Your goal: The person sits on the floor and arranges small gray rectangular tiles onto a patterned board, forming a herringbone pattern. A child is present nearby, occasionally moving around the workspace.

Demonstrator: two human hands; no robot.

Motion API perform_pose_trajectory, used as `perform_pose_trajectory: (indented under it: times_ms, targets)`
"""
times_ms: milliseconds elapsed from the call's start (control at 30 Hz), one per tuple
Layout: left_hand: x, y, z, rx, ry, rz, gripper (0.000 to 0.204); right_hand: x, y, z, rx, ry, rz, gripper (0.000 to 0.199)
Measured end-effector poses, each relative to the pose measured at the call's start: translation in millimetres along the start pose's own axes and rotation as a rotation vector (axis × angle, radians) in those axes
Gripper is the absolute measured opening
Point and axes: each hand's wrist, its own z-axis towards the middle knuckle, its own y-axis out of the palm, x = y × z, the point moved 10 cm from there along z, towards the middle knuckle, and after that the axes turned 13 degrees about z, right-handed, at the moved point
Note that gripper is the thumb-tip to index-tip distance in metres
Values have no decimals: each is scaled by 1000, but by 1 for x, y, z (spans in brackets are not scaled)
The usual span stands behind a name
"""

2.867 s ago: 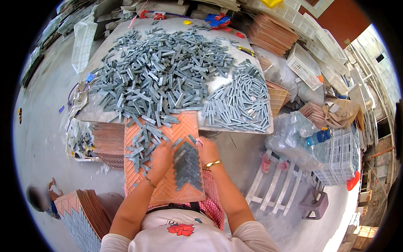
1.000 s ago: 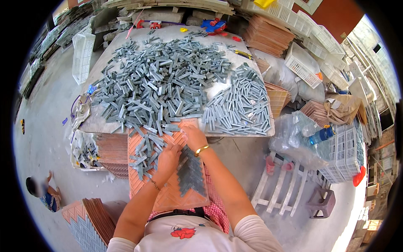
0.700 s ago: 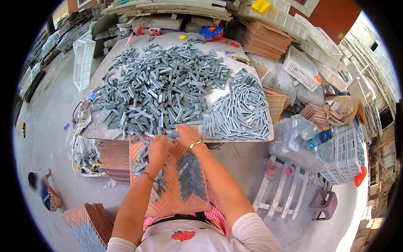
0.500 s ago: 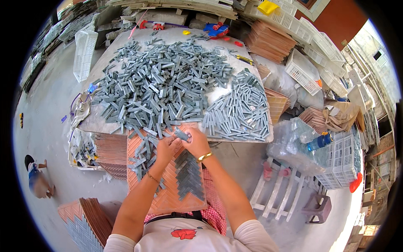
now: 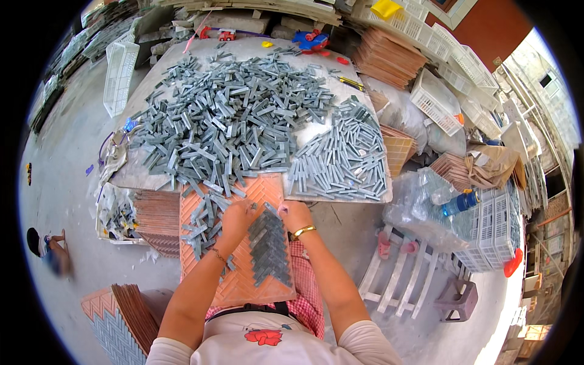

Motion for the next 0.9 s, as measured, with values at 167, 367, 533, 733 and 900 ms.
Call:
perform_pose_trajectory:
  times_ms: [167,367,533,733,900]
  targets:
    - [15,-3,-3,-5,115,150,22,-12,-1,-9,71,-25,-85,10]
    - [24,-18,-21,14,132,216,25,-16,-1,-15,99,-73,-50,12]
    - [22,-4,-29,-20,143,173,26,-19,5,-13,127,-59,-51,11]
    - [28,-6,-27,-27,203,165,26,-18,5,-11,94,-95,113,20]
    - [23,3,-26,-42,185,169,27,-6,10,1,-3,35,88,20]
